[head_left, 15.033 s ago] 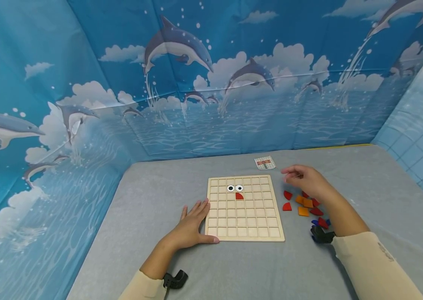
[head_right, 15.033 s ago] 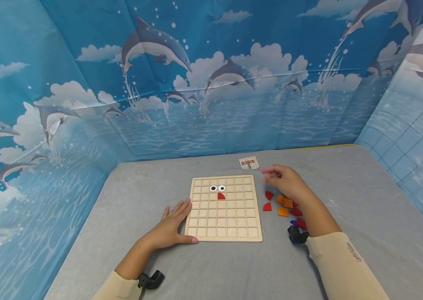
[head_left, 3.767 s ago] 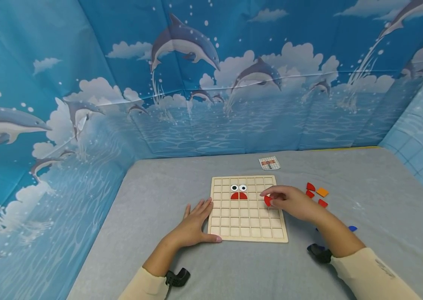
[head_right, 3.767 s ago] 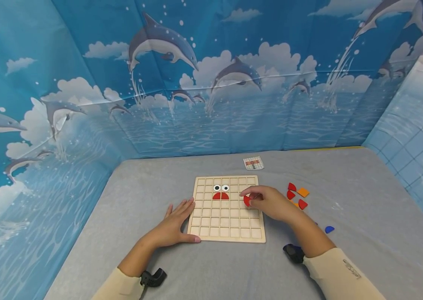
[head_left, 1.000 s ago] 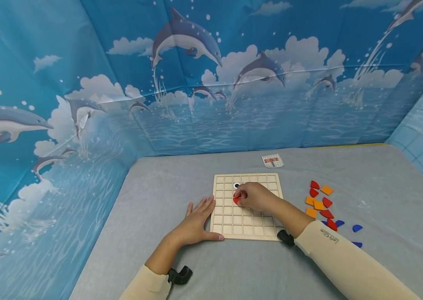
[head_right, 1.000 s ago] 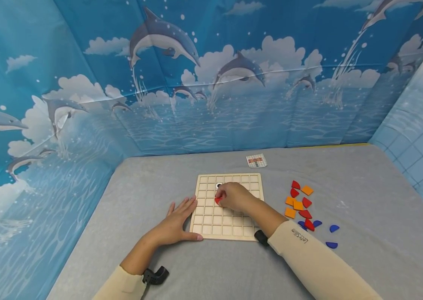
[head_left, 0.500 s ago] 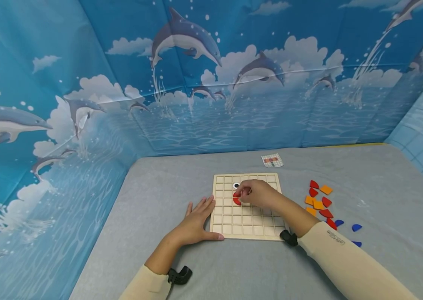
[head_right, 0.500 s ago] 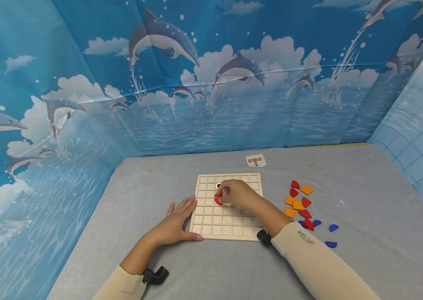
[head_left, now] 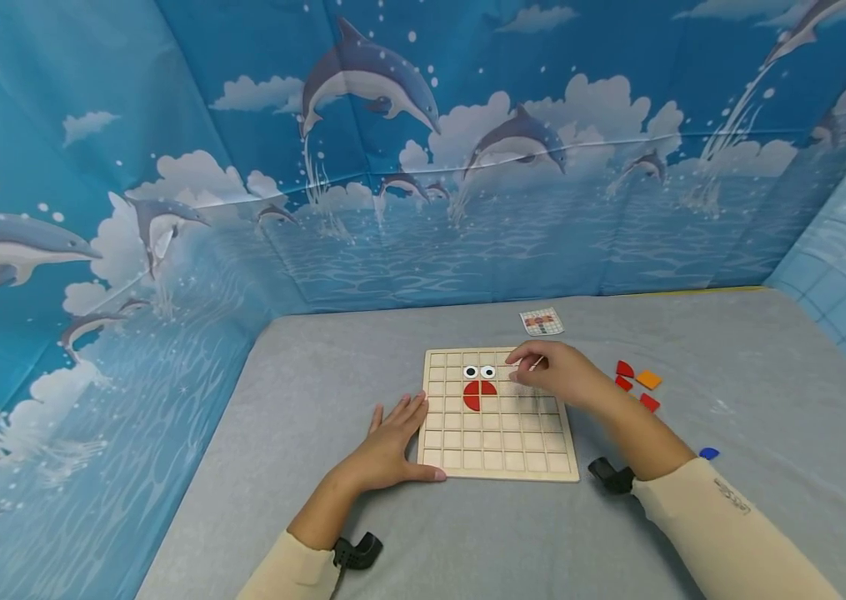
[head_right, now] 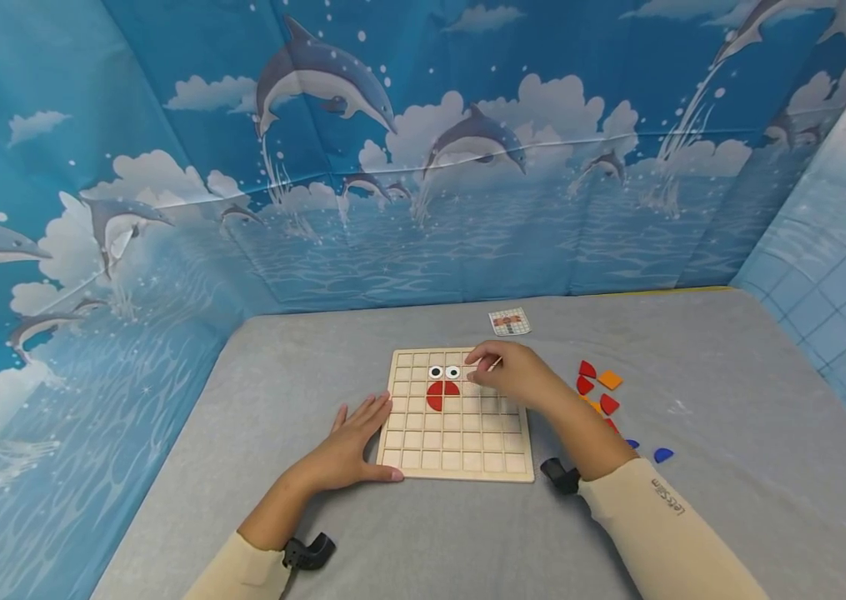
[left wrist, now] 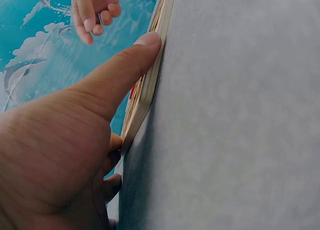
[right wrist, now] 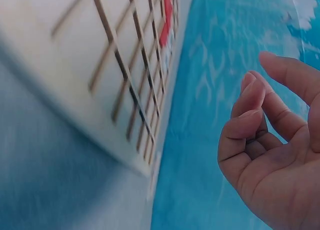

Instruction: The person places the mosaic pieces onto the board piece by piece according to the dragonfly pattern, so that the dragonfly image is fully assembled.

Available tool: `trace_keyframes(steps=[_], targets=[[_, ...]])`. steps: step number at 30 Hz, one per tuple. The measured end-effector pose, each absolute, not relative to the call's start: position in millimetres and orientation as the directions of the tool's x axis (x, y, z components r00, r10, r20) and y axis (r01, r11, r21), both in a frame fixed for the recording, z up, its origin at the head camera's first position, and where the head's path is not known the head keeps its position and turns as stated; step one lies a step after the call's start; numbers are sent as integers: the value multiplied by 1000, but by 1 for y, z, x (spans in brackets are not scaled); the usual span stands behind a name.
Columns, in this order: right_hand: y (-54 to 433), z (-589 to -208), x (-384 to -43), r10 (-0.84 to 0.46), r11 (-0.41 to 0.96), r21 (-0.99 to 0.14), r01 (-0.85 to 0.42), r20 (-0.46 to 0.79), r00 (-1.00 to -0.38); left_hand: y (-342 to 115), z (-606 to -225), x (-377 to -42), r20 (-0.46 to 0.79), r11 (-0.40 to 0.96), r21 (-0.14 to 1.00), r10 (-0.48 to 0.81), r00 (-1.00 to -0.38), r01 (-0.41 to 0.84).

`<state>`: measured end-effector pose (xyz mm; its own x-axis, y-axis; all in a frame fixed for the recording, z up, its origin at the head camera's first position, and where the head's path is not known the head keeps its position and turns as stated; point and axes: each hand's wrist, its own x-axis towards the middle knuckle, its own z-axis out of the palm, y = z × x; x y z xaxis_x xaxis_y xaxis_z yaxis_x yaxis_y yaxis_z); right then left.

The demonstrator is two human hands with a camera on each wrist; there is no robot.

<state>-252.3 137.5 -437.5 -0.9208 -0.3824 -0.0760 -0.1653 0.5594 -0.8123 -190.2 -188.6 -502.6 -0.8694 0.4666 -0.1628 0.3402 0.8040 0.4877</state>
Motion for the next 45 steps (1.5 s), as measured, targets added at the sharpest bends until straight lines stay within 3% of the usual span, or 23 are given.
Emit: trace_keyframes(steps=[12, 26, 45], targets=[[204, -433, -252, -201, 600, -799, -28, -117, -973, -189, -503, -190, -157, 802, 485, 471, -868, 348], [243, -446, -256, -62, 623, -775, 111, -191, -980, -190, -505, -191, -149, 796, 491, 476, -867, 353], [278, -472, -266, -26, 610, -775, 164, -227, -974, -190, -503, -191, -146, 788, 502, 482, -864, 355]])
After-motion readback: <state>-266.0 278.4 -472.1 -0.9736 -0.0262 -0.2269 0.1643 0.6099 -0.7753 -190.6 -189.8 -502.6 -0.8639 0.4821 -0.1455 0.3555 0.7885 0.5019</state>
